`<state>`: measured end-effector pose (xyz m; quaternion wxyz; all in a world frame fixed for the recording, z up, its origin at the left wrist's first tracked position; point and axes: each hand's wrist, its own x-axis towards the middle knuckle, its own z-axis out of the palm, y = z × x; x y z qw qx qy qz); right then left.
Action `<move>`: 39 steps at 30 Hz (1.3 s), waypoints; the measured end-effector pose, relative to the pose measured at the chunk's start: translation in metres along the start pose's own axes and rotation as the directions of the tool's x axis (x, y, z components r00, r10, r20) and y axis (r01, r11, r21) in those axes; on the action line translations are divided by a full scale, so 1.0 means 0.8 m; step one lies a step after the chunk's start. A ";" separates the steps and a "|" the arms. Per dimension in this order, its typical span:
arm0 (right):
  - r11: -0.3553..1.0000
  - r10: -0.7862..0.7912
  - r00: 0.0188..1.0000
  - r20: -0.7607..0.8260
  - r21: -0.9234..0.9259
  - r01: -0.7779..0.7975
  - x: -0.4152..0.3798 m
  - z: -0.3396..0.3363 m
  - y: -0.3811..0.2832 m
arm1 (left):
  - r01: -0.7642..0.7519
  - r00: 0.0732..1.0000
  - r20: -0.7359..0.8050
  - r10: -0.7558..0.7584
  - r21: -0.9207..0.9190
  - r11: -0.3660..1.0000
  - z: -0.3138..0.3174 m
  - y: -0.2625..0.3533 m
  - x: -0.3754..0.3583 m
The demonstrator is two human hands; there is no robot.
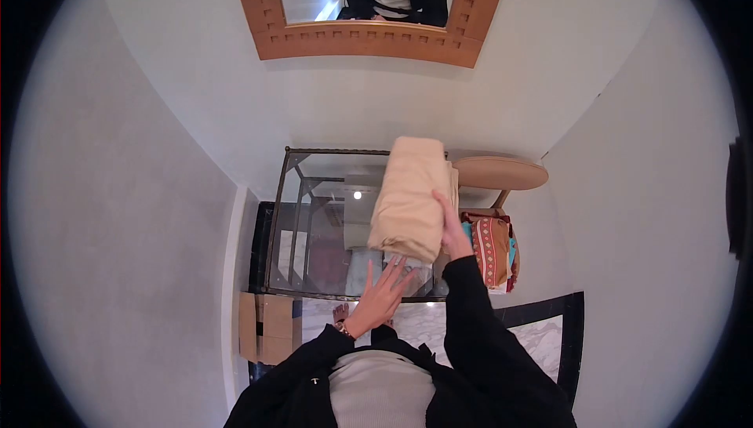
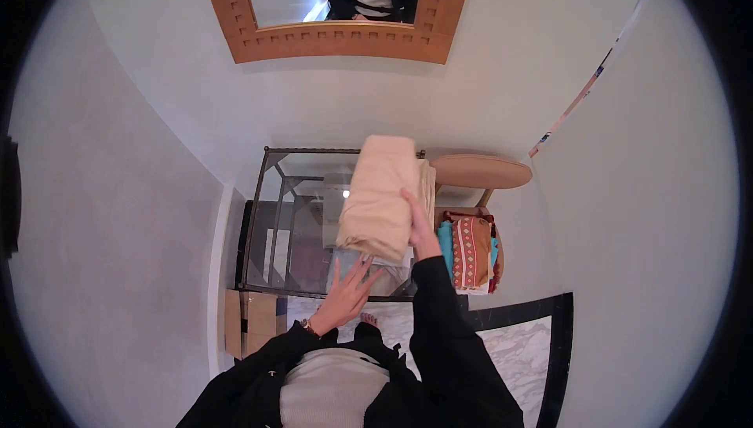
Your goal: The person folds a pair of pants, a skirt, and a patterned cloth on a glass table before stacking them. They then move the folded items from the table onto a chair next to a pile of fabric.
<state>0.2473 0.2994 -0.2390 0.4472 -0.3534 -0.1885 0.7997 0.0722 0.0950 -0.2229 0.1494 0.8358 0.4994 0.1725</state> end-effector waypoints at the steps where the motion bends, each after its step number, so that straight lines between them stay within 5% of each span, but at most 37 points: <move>1: 1.000 -0.002 1.000 0.006 0.009 0.002 0.014 -0.016 -0.021 | 0.007 1.000 0.001 -0.007 0.000 1.000 0.005 0.000 -0.005; 5: 0.998 0.055 0.998 0.017 -0.001 -0.055 0.076 -0.096 -0.051 | 0.133 0.986 0.109 -0.127 -0.050 0.990 0.047 -0.025 -0.037; 9: 0.961 0.053 0.987 -0.151 -0.260 -0.091 0.116 -0.177 -0.010 | 0.271 0.938 0.241 -0.250 -0.059 0.961 0.077 -0.040 -0.068; 13: 0.911 -0.173 0.982 -0.073 -0.391 0.132 0.124 -0.184 -0.001 | 0.355 0.915 0.245 -0.320 -0.114 0.928 0.088 -0.038 -0.082; 16: 0.712 -0.279 0.960 -0.022 -0.675 0.191 0.130 -0.188 -0.005 | 0.405 0.900 0.237 -0.365 -0.150 0.902 0.090 -0.031 -0.076; 19: 0.323 -0.514 0.833 -0.205 -0.946 -0.033 0.096 -0.138 -0.020 | 0.407 0.902 0.215 -0.373 -0.146 0.902 0.083 -0.023 -0.064; 20: 0.160 -0.581 0.799 -0.156 -0.984 -0.076 0.076 -0.111 -0.020 | 0.401 0.906 0.205 -0.370 -0.141 0.905 0.084 -0.021 -0.060; 22: -0.166 -0.677 0.735 -0.027 -0.968 -0.188 0.045 -0.057 -0.006 | 0.405 0.907 0.189 -0.377 -0.140 0.904 0.092 -0.019 -0.057; 27: -0.424 -0.628 0.735 0.258 -0.905 -0.045 0.019 -0.031 0.085 | 0.394 0.911 0.187 -0.367 -0.134 0.909 0.099 -0.016 -0.047; 33: -0.465 -0.634 0.706 0.315 -0.885 -0.022 0.028 -0.052 0.100 | 0.403 0.907 0.192 -0.376 -0.130 0.906 0.105 -0.008 -0.043; 36: -0.382 -0.648 0.688 0.327 -0.921 0.079 0.029 -0.057 0.098 | 0.399 0.910 0.181 -0.374 -0.133 0.907 0.108 -0.006 -0.041; 39: -0.080 -0.569 0.797 0.202 -0.978 0.191 0.024 -0.080 0.074 | 0.404 0.911 0.149 -0.384 -0.139 0.904 0.103 -0.004 -0.040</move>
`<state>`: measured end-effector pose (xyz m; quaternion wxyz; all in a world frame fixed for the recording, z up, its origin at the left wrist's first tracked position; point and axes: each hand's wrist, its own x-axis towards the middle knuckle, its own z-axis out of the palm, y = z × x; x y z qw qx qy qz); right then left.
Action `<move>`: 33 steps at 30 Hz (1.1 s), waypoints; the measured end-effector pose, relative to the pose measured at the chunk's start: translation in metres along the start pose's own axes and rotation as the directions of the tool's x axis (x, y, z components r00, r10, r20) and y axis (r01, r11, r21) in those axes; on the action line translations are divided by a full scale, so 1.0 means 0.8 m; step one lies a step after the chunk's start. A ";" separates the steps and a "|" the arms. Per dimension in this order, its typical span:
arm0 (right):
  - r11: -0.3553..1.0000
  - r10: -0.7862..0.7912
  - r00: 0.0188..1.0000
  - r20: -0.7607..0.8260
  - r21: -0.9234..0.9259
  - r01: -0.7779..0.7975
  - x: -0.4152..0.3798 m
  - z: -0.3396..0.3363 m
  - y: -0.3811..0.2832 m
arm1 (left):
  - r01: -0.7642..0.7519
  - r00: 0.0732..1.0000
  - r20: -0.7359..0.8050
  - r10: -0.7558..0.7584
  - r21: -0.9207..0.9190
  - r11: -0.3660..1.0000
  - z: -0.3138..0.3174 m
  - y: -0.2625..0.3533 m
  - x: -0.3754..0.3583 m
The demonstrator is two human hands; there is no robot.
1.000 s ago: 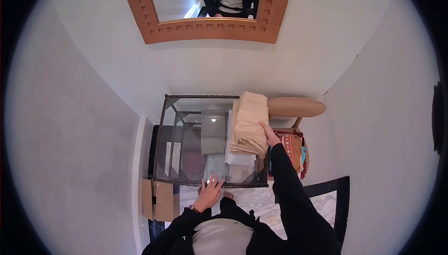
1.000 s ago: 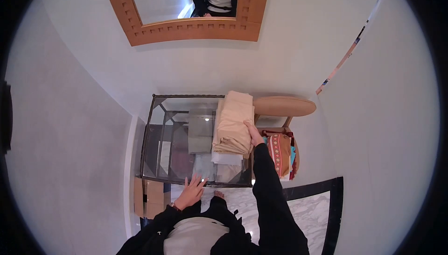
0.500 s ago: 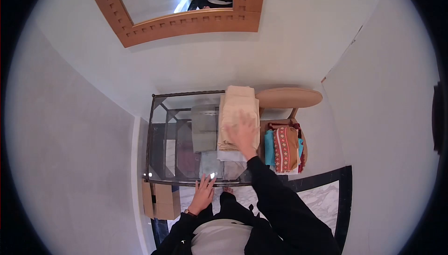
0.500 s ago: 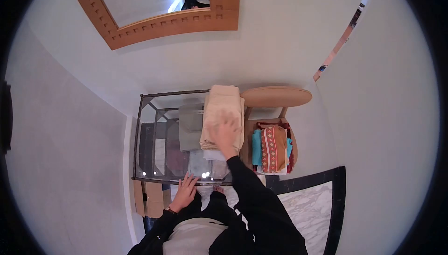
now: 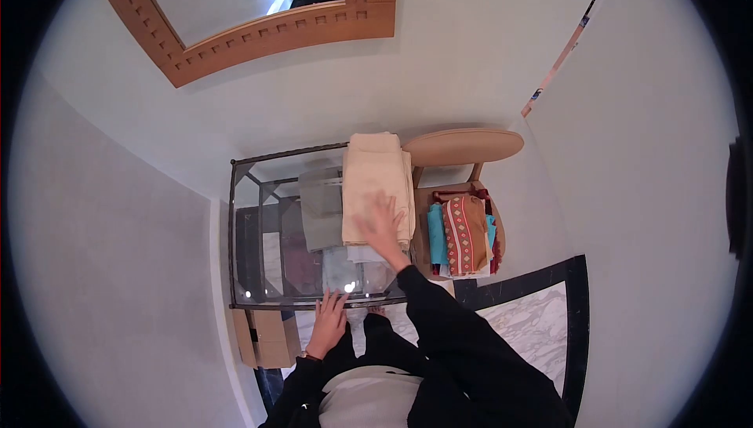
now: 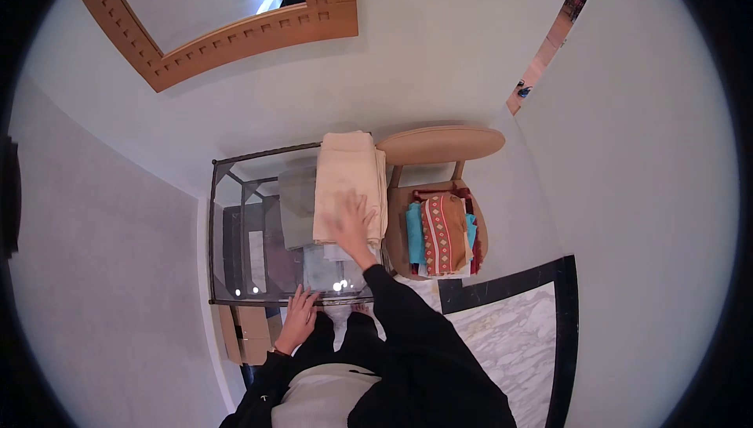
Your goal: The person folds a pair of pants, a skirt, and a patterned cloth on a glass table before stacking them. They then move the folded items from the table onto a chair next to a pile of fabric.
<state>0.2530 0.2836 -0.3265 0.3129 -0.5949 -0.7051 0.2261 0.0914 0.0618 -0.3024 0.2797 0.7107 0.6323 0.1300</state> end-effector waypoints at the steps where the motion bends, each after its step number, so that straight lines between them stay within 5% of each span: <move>1: 0.959 0.030 0.992 -0.126 0.285 0.007 -0.004 -0.019 0.012 | 0.003 1.000 -0.026 -0.003 -0.013 1.000 -0.006 0.003 -0.001; 2: 0.839 0.095 0.967 -0.238 0.542 0.051 -0.009 -0.048 0.022 | 0.005 0.999 -0.053 -0.006 -0.026 1.000 -0.013 0.007 -0.002; 6: 0.912 0.365 0.803 -0.471 0.355 -0.207 -0.061 -0.080 0.155 | 0.028 0.982 -0.184 -0.034 -0.036 0.999 -0.035 0.008 -0.006; 8: 0.799 0.530 0.788 -0.313 -0.128 -0.588 -0.102 -0.044 0.275 | 0.042 0.973 -0.226 -0.055 -0.064 0.997 -0.043 0.006 -0.012; 10: 0.502 0.758 0.624 -0.190 -0.441 -0.744 -0.139 -0.038 0.281 | 0.066 0.973 -0.219 -0.078 -0.059 0.996 -0.051 0.005 -0.018; 13: 0.549 0.637 0.759 -0.131 -0.614 -0.567 -0.172 -0.030 0.312 | 0.107 0.971 -0.210 -0.117 -0.062 0.992 -0.050 -0.003 -0.028; 16: 0.557 0.510 0.824 -0.248 -0.635 -0.536 -0.180 0.007 0.386 | 0.138 0.974 -0.178 -0.140 -0.021 0.990 -0.042 -0.014 -0.035; 19: 0.726 0.581 0.813 -0.045 -0.423 -0.542 -0.159 -0.053 0.387 | 0.123 0.980 -0.156 -0.127 -0.030 0.992 -0.032 -0.023 -0.039; 22: 0.773 0.533 0.844 -0.066 -0.367 -0.517 -0.135 -0.122 0.387 | 0.103 0.984 -0.139 -0.110 -0.057 0.993 -0.046 -0.005 -0.036; 29: 0.802 0.412 0.869 -0.275 -0.342 -0.489 -0.086 -0.278 0.277 | 0.015 0.982 -0.184 -0.033 -0.095 0.995 -0.050 -0.006 -0.041; 31: 0.834 0.401 0.891 -0.214 -0.316 -0.452 -0.090 -0.321 0.203 | 0.020 0.988 -0.147 -0.041 -0.142 0.990 -0.057 0.005 -0.039; 33: 0.857 0.389 0.902 -0.186 -0.288 -0.428 -0.104 -0.352 0.131 | 0.007 0.995 -0.088 -0.042 -0.369 0.930 -0.055 0.008 -0.035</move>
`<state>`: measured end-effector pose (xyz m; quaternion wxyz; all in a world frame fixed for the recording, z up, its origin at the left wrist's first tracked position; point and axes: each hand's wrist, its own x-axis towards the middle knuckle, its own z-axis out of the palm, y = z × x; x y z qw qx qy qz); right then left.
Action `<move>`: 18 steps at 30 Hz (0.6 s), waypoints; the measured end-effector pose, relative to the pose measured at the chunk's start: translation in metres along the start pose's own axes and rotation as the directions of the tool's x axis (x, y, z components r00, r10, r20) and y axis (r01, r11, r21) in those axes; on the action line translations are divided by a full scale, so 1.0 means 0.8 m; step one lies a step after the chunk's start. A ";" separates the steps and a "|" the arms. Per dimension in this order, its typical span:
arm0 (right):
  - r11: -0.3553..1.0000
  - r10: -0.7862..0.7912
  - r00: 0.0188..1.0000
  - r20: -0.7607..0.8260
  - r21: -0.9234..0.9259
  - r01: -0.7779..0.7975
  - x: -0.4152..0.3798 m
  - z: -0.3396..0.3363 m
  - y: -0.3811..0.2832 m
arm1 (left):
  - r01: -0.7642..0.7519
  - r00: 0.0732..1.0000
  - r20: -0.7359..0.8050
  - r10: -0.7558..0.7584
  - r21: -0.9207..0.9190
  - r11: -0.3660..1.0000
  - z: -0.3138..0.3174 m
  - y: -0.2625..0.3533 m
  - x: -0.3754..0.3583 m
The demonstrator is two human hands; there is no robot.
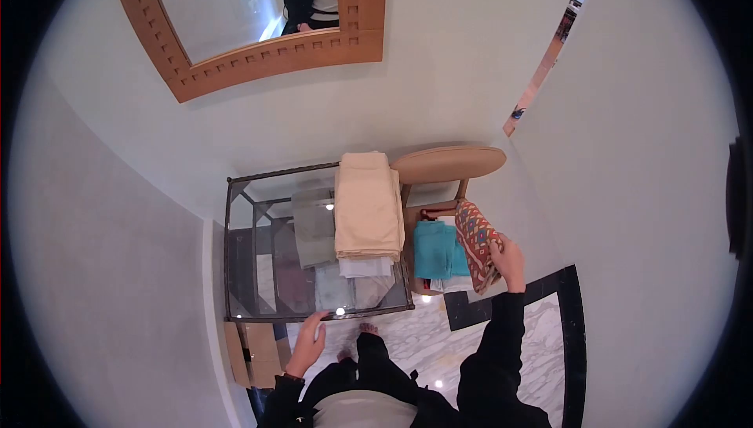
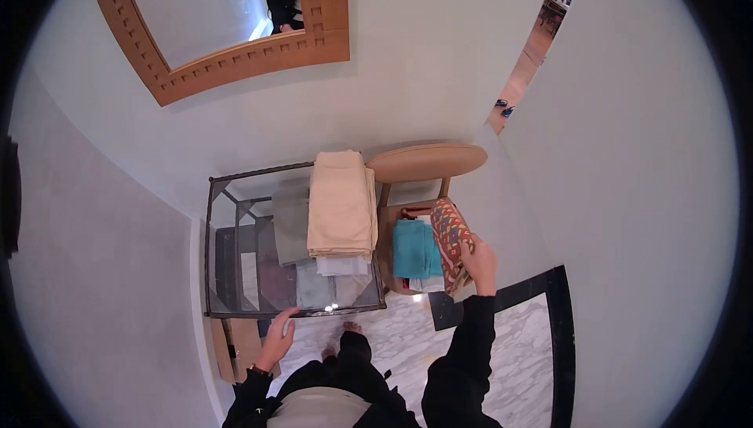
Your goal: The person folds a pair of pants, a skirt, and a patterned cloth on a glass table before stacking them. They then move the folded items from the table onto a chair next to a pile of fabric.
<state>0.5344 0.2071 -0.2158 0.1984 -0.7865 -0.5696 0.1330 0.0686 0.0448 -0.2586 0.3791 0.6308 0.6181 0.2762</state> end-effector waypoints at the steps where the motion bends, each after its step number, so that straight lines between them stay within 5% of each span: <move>1: 1.000 -0.003 1.000 -0.001 0.013 0.003 -0.019 -0.021 -0.019 | 0.015 0.999 0.034 -0.011 -0.117 0.993 0.003 0.000 0.001; 5: 0.991 -0.106 0.988 -0.113 0.074 0.115 -0.104 -0.063 -0.064 | 0.117 0.950 0.310 0.018 -0.409 0.905 0.017 0.004 0.004; 7: 0.973 -0.145 0.989 -0.034 0.174 0.149 -0.159 -0.079 -0.103 | 0.288 0.895 0.445 0.007 -0.591 0.753 0.015 0.046 0.000; 11: 0.937 -0.312 0.926 0.210 0.229 0.264 -0.274 -0.039 -0.165 | 0.700 0.711 0.703 0.000 -0.708 0.094 0.034 0.108 -0.011; 12: 0.917 -0.371 0.892 0.257 0.252 0.308 -0.305 -0.024 -0.177 | 0.714 0.696 0.704 0.140 -0.700 -0.028 0.046 0.095 -0.006; 15: 0.822 -0.494 0.839 0.228 0.437 0.365 -0.374 0.000 -0.229 | 0.645 0.733 0.674 -0.096 -0.732 -0.219 0.064 0.021 -0.018; 18: 0.771 -0.568 0.781 0.261 0.502 0.393 -0.404 0.014 -0.247 | 0.617 0.742 0.631 -0.227 -0.775 -0.137 0.030 -0.015 -0.050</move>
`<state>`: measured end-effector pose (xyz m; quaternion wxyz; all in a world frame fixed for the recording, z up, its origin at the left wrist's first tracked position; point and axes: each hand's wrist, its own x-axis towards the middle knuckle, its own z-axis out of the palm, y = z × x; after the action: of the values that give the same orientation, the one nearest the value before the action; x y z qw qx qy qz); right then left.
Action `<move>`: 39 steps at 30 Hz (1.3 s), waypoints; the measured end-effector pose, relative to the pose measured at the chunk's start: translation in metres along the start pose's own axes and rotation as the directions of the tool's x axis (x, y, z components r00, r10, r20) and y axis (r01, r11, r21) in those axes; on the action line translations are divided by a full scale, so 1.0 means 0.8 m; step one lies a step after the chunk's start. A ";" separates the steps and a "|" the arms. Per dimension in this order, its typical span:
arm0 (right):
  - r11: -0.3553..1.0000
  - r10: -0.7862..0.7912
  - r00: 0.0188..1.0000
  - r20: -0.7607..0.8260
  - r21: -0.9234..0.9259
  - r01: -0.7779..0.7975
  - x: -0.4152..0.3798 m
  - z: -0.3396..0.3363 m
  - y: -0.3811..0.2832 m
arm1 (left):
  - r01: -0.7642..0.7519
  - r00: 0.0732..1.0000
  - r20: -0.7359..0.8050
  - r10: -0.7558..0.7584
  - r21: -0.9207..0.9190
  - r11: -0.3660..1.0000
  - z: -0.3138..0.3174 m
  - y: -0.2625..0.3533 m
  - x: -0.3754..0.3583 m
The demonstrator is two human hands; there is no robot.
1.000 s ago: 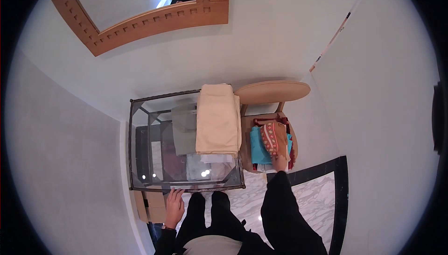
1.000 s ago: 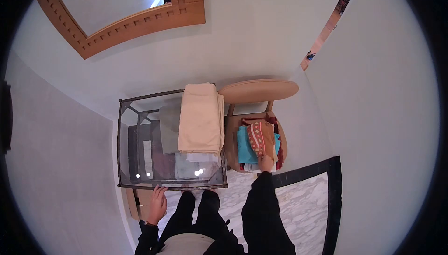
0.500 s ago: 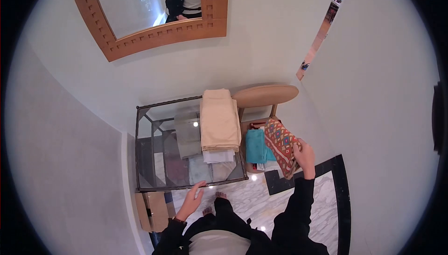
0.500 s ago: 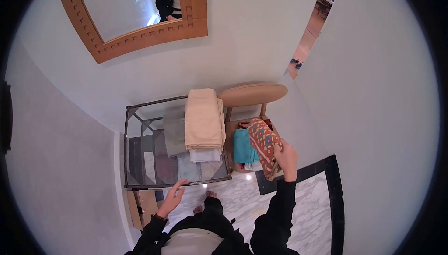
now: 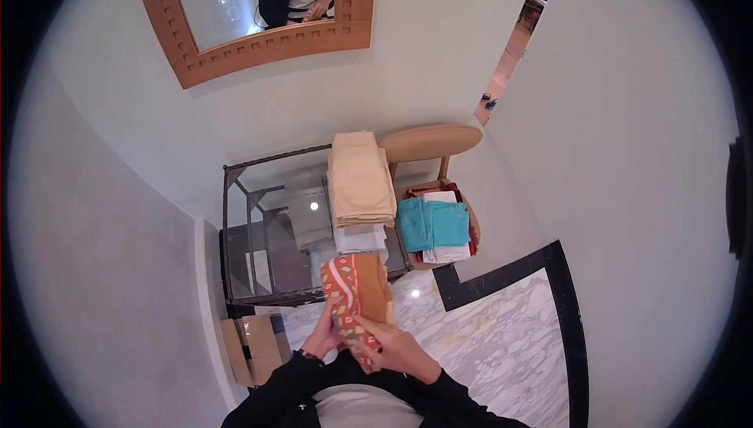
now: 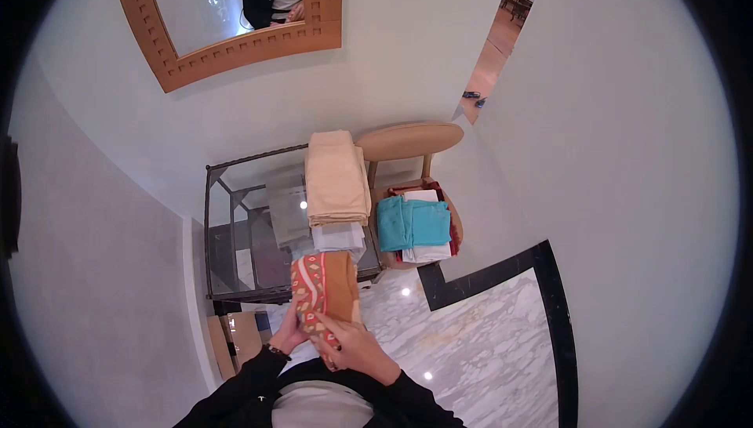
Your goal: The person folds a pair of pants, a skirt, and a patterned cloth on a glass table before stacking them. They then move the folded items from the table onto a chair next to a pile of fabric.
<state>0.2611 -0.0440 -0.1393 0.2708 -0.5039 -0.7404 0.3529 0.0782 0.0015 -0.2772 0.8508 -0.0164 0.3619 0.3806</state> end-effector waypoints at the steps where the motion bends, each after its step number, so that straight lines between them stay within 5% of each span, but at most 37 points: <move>1: 0.999 -0.015 0.999 0.039 0.048 0.013 -0.004 0.006 -0.004 | -0.029 0.999 -0.027 0.030 0.024 0.999 -0.024 0.004 -0.009; 2: 0.992 0.043 0.989 0.141 0.115 -0.060 -0.004 0.007 -0.010 | -0.048 0.999 -0.023 0.049 0.070 0.996 -0.042 0.010 -0.018; 5: 0.980 -0.058 0.992 -0.110 0.182 0.078 -0.001 0.027 -0.011 | -0.117 0.991 -0.040 0.124 0.158 0.980 -0.069 0.024 -0.048; 9: 0.971 0.175 0.968 -0.181 0.197 -0.139 -0.001 0.062 0.029 | -0.249 0.956 -0.098 0.277 0.229 0.941 -0.084 0.033 -0.084; 13: 0.722 0.309 0.949 0.056 0.637 -0.272 -0.006 0.113 0.081 | -0.279 0.934 -0.138 0.329 0.290 0.915 -0.052 0.041 -0.123; 16: 0.818 0.380 0.887 -0.261 0.542 -0.191 0.002 0.105 0.137 | -0.357 0.894 -0.170 0.414 0.286 0.889 -0.078 0.043 -0.127; 18: 0.897 0.386 0.749 -0.538 0.409 -0.168 0.016 0.081 0.206 | -0.442 0.850 -0.186 0.494 0.259 0.859 -0.103 0.044 -0.135; 21: 0.805 0.545 0.610 -0.576 0.562 -0.189 0.041 0.056 0.341 | -0.540 0.781 -0.219 0.585 0.236 0.808 -0.137 0.050 -0.129; 23: 0.792 0.605 0.587 -0.538 0.478 -0.379 0.067 0.053 0.438 | -0.559 0.748 -0.257 0.612 0.252 0.790 -0.148 0.045 -0.101; 25: 0.883 0.465 0.697 -0.545 0.237 -0.404 0.101 0.075 0.561 | -0.510 0.739 -0.316 0.595 0.315 0.801 -0.159 0.027 -0.049; 29: 0.786 0.560 0.715 -0.419 -0.006 -0.619 0.179 0.059 0.623 | -0.221 0.736 -0.442 0.512 0.558 0.800 -0.217 -0.052 0.101; 31: 0.582 0.756 0.560 -0.339 -0.042 -0.812 0.203 0.052 0.639 | 0.030 0.722 -0.442 0.532 0.789 0.613 -0.262 -0.108 0.176; 33: 0.424 0.854 0.427 -0.297 -0.079 -0.902 0.218 0.055 0.639 | 0.258 0.727 -0.336 0.599 0.942 0.215 -0.294 -0.145 0.227; 36: 0.358 0.886 0.367 -0.284 -0.085 -0.930 0.237 0.054 0.632 | 0.415 0.748 -0.123 0.652 0.854 -0.314 -0.268 -0.150 0.239; 39: 0.386 0.883 0.390 -0.261 -0.067 -0.920 0.240 0.049 0.640 | 0.478 0.705 0.035 0.708 0.715 -0.510 -0.272 -0.163 0.242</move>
<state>0.4496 0.2507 -0.5617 0.0489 -0.8799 -0.3489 0.3190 0.1202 -0.0339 -0.5918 0.1256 0.6473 0.7506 -0.0412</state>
